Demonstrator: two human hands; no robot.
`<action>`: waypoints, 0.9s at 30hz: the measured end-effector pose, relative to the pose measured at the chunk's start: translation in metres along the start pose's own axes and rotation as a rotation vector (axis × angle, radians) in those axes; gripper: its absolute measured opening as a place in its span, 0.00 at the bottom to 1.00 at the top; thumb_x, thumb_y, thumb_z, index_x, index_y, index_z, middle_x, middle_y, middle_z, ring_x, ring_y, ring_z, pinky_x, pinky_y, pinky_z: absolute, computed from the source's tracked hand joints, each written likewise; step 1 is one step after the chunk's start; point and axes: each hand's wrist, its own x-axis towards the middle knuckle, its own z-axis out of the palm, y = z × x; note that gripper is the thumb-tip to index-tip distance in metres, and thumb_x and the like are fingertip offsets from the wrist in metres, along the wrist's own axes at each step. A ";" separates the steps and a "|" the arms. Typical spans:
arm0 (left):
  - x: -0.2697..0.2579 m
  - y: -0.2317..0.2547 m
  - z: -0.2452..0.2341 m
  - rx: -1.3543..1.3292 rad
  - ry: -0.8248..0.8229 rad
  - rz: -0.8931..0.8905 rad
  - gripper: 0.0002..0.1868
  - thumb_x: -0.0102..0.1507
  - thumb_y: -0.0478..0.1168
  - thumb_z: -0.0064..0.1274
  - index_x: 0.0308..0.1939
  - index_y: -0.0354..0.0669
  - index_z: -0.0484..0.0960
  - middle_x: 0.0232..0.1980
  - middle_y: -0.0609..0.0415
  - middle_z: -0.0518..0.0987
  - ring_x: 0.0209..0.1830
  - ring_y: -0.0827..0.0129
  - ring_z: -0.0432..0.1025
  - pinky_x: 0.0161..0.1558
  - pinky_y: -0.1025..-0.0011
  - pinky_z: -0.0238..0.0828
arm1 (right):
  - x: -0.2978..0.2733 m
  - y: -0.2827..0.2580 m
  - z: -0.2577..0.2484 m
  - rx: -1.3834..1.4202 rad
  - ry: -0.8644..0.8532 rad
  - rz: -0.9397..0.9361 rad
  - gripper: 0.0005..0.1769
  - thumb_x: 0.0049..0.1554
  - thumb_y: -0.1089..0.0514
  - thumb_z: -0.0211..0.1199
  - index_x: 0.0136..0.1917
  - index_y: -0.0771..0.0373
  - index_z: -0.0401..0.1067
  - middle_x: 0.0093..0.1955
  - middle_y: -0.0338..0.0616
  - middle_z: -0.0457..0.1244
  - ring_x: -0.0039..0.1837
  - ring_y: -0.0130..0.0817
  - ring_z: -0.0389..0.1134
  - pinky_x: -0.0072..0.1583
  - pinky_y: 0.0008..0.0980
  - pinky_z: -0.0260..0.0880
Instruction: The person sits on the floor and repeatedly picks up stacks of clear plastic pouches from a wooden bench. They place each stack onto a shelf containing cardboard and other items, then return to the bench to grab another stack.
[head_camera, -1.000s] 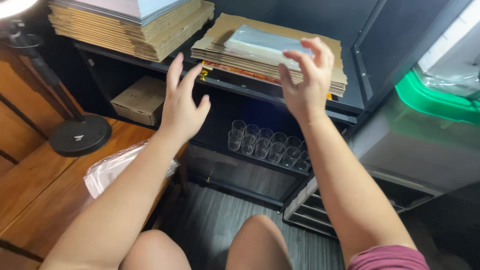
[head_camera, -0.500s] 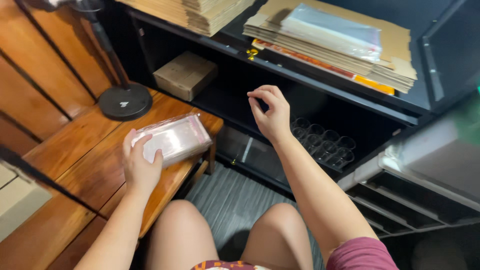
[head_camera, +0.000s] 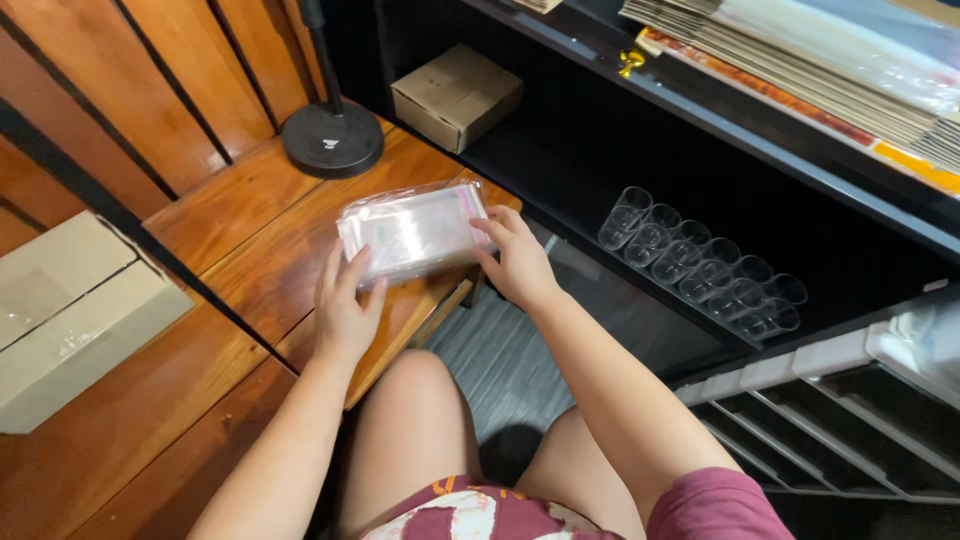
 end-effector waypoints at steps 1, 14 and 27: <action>0.000 -0.003 0.002 0.005 -0.001 -0.006 0.30 0.60 0.43 0.65 0.67 0.51 0.79 0.74 0.35 0.68 0.69 0.38 0.68 0.65 0.44 0.66 | 0.000 0.003 0.007 0.004 -0.007 -0.002 0.22 0.58 0.56 0.67 0.65 0.52 0.72 0.70 0.46 0.60 0.67 0.59 0.67 0.63 0.58 0.74; -0.008 -0.028 0.021 0.033 0.044 0.046 0.22 0.63 0.42 0.63 0.62 0.56 0.84 0.73 0.37 0.70 0.70 0.40 0.67 0.68 0.49 0.64 | -0.014 0.024 0.060 -0.126 -0.001 -0.001 0.29 0.63 0.52 0.63 0.77 0.51 0.66 0.80 0.55 0.53 0.81 0.57 0.52 0.75 0.52 0.62; -0.008 -0.021 0.016 0.002 0.001 -0.044 0.20 0.64 0.43 0.62 0.61 0.61 0.85 0.75 0.40 0.70 0.73 0.42 0.65 0.70 0.49 0.62 | -0.018 0.027 0.060 -0.098 -0.012 0.115 0.32 0.61 0.54 0.65 0.77 0.36 0.65 0.82 0.36 0.53 0.80 0.54 0.55 0.75 0.50 0.62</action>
